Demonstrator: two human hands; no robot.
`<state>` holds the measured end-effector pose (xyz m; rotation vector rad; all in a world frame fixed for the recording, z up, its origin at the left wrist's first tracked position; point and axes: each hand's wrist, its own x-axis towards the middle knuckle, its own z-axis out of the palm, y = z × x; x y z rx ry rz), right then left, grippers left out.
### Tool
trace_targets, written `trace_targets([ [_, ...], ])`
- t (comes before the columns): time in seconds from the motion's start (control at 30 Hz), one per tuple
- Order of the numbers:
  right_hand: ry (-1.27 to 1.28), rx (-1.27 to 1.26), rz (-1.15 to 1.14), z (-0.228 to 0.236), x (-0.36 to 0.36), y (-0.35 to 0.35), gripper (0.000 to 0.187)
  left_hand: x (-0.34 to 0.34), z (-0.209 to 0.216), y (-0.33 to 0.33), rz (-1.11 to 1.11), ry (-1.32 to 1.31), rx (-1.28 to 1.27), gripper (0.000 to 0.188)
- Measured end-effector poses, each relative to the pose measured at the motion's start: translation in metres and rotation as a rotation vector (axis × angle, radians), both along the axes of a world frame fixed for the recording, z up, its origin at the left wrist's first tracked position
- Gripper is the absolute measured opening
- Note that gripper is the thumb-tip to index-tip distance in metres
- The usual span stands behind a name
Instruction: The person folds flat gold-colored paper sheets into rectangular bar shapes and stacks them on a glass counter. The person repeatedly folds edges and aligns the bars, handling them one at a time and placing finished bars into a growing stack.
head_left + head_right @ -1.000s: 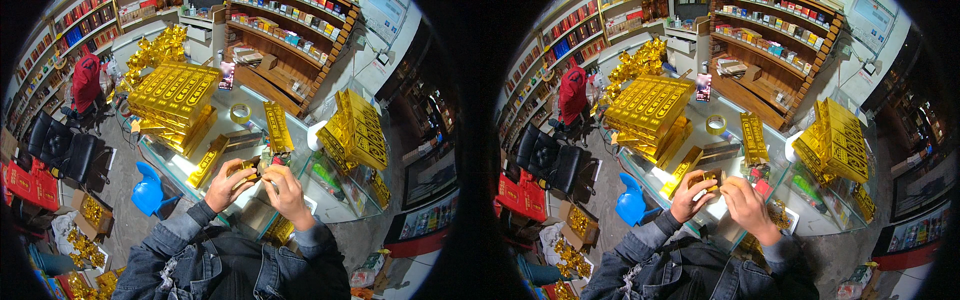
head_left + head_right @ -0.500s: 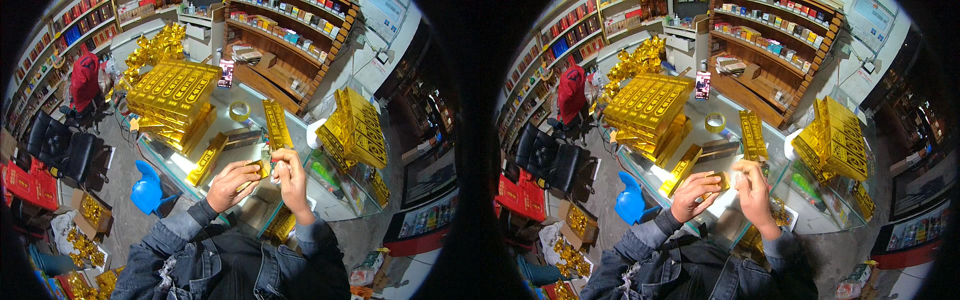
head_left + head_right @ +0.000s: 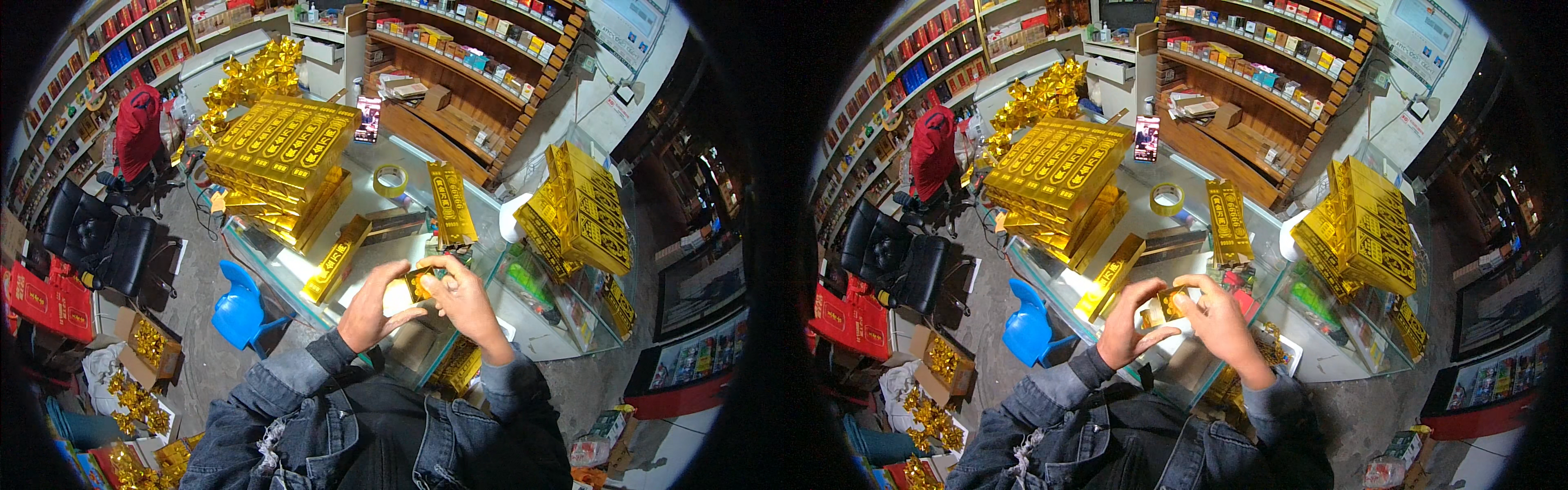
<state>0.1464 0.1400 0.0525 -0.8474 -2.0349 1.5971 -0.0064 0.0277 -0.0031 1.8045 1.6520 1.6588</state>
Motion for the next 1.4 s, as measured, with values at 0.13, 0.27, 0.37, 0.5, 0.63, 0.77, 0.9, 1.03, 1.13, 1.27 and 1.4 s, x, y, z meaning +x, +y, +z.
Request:
trace_targets([
  [0.13, -0.009, -0.072, -0.045, -0.007, 0.008, 0.019, 0.041, 0.0, 0.002, -0.006, -0.166, 0.216, -0.003, 0.056],
  [0.27, -0.105, -0.158, 0.161, -0.023, 0.005, 0.032, 0.042, 0.013, 0.003, -0.007, -0.464, 0.611, -0.008, 0.053],
  [0.37, 0.037, -0.157, 0.158, -0.035, 0.004, 0.033, 0.043, 0.017, 0.004, -0.01, -0.476, 0.429, 0.008, 0.054],
  [0.5, -0.103, 0.362, -0.006, -0.055, 0.002, 0.016, 0.059, 0.005, 0.0, -0.002, 0.048, 0.06, 0.115, 0.076],
  [0.63, -0.44, 0.575, 0.038, -0.083, -0.009, -0.003, 0.065, -0.006, -0.017, 0.022, 0.057, -0.189, -0.013, 0.071],
  [0.77, -0.306, 0.683, -0.035, -0.088, -0.005, -0.004, 0.072, -0.007, -0.028, 0.017, 0.04, 0.115, 0.059, 0.068],
  [0.9, 0.175, 0.748, -0.152, -0.07, 0.007, -0.007, 0.073, -0.011, -0.024, 0.003, 0.04, 0.161, -0.107, 0.06],
  [1.03, 0.263, 1.081, -0.188, -0.05, 0.008, -0.013, 0.045, -0.01, -0.013, 0.0, 0.007, 0.193, -0.162, 0.055],
  [1.13, 0.163, 1.096, -0.155, -0.04, 0.004, -0.017, 0.034, -0.009, -0.006, 0.0, 0.039, 0.192, -0.032, 0.048],
  [1.27, 0.14, 1.104, -0.112, -0.031, 0.004, -0.016, 0.028, -0.002, 0.001, 0.0, 0.047, 0.0, 0.007, 0.03],
  [1.4, 0.258, 0.892, -0.123, -0.026, 0.005, -0.013, 0.023, -0.004, 0.004, 0.001, -0.023, 0.182, 0.076, 0.025],
])
